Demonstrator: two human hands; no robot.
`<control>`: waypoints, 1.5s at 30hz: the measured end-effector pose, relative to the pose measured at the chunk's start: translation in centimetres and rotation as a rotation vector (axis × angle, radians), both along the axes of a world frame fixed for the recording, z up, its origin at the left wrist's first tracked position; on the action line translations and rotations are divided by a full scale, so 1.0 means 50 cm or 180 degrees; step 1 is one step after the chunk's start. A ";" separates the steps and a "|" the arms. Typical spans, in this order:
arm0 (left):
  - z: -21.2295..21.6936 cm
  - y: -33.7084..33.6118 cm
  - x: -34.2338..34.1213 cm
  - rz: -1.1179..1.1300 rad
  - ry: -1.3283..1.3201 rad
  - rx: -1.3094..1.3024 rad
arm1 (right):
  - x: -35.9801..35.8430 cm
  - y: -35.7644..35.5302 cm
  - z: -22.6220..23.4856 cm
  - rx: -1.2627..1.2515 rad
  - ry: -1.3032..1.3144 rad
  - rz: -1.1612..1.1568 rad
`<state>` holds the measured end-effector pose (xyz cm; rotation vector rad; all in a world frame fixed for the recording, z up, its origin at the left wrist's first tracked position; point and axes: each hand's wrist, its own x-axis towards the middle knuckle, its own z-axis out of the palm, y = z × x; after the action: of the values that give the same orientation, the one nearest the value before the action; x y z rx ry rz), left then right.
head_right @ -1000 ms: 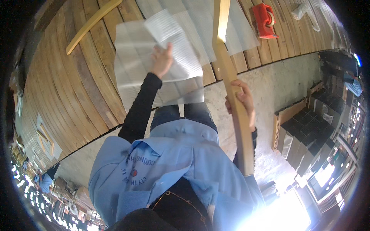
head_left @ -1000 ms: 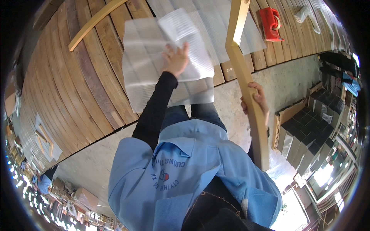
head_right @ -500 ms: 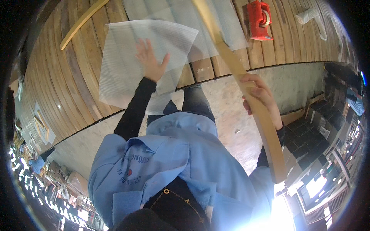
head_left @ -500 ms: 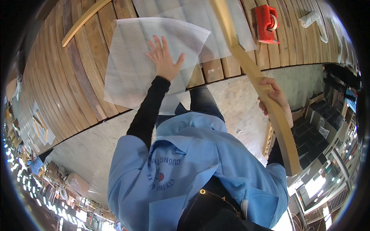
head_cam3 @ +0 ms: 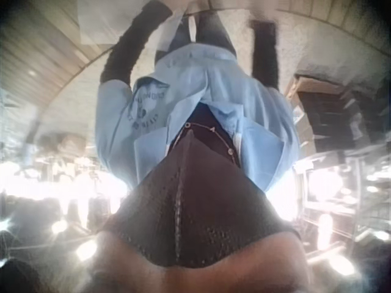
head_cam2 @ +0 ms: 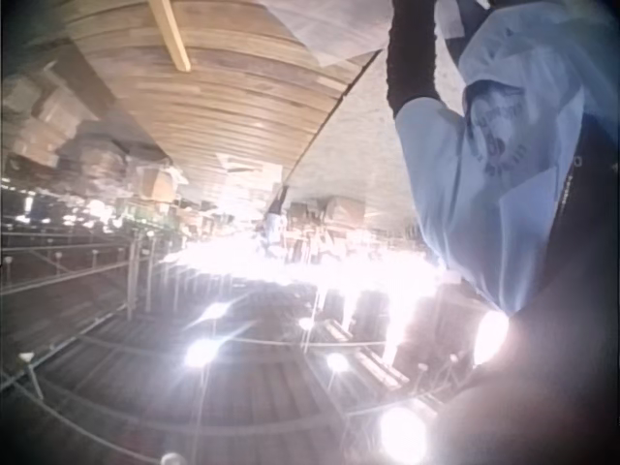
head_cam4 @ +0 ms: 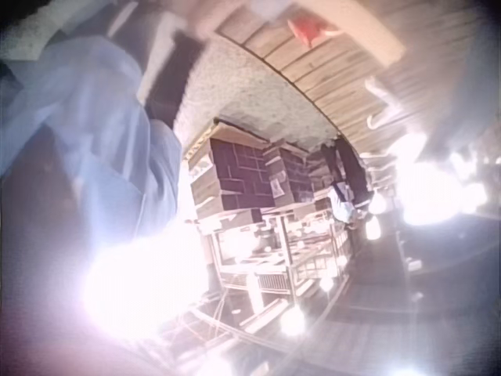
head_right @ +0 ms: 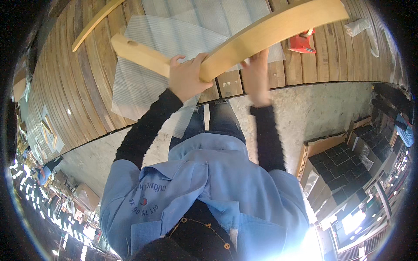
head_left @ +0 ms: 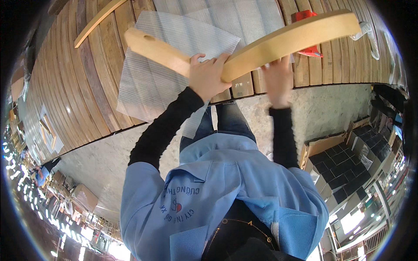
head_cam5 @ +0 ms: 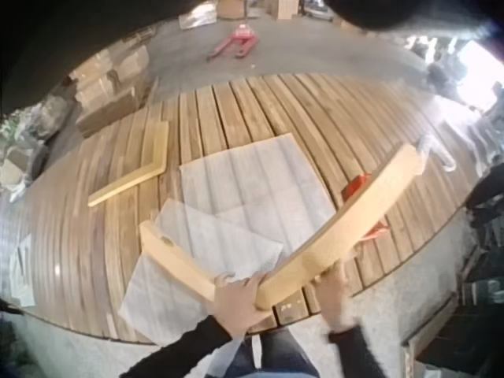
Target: The person wraps wooden chair leg components in bubble wrap on a wooden workbench. They fold the bubble wrap around each piece, secure it with tape from a red dispenser, and place the wrapped items aside. The process is repeated for multiple chair legs.
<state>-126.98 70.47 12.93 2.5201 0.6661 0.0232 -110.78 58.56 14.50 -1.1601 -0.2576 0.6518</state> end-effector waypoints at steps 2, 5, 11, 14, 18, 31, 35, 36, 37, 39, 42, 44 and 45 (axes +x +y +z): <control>-0.012 0.011 0.012 0.0020 0.0249 -0.0183 | -0.054 0.108 -0.017 -0.0336 -0.0314 -0.0570; -0.005 0.011 -0.010 0.0292 -0.0927 0.0770 | 0.010 0.179 -0.111 -0.0236 -0.0074 -0.1100; -0.245 -0.051 -0.309 0.1663 0.0643 0.0042 | 0.093 0.250 -0.292 -0.1381 -0.0019 -0.0489; -0.284 -0.054 -0.337 0.1471 0.1289 -0.0160 | 0.103 0.248 -0.359 -0.2110 -0.0461 -0.0592; -0.270 -0.069 -0.336 0.1755 0.1243 -0.0168 | 0.111 0.252 -0.354 -0.3233 -0.1314 -0.0546; -0.306 0.556 0.031 -0.0727 0.0000 0.0892 | 0.044 0.311 -0.302 -0.3111 -0.5191 0.0959; -0.217 0.596 0.042 -0.1817 -0.0178 0.1118 | 0.047 0.268 -0.275 -0.2288 -0.4810 0.1542; -0.204 0.591 0.026 -0.2018 -0.0520 0.1159 | 0.027 0.242 -0.256 -0.2190 -0.4856 0.1714; -0.190 0.583 0.003 -0.2216 -0.0855 0.1177 | 0.004 0.217 -0.235 -0.2095 -0.4882 0.1901; -0.177 0.536 -0.060 -0.2570 -0.0970 0.0723 | -0.047 0.141 -0.237 -0.1978 -0.4971 0.1993; -0.211 0.448 -0.184 -0.2555 -0.0391 0.0521 | -0.104 0.095 -0.227 -0.1734 -0.5181 0.2076; -0.213 0.394 -0.217 -0.2389 0.0359 0.0279 | -0.119 0.067 -0.265 -0.1631 -0.5325 0.1990; -0.205 0.372 -0.221 -0.2181 0.0121 0.0157 | -0.125 0.052 -0.287 -0.1587 -0.5396 0.1945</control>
<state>-138.02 89.08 2.70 2.6683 -0.2110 -0.2540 -117.05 61.16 0.14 -1.9044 -2.0200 0.0509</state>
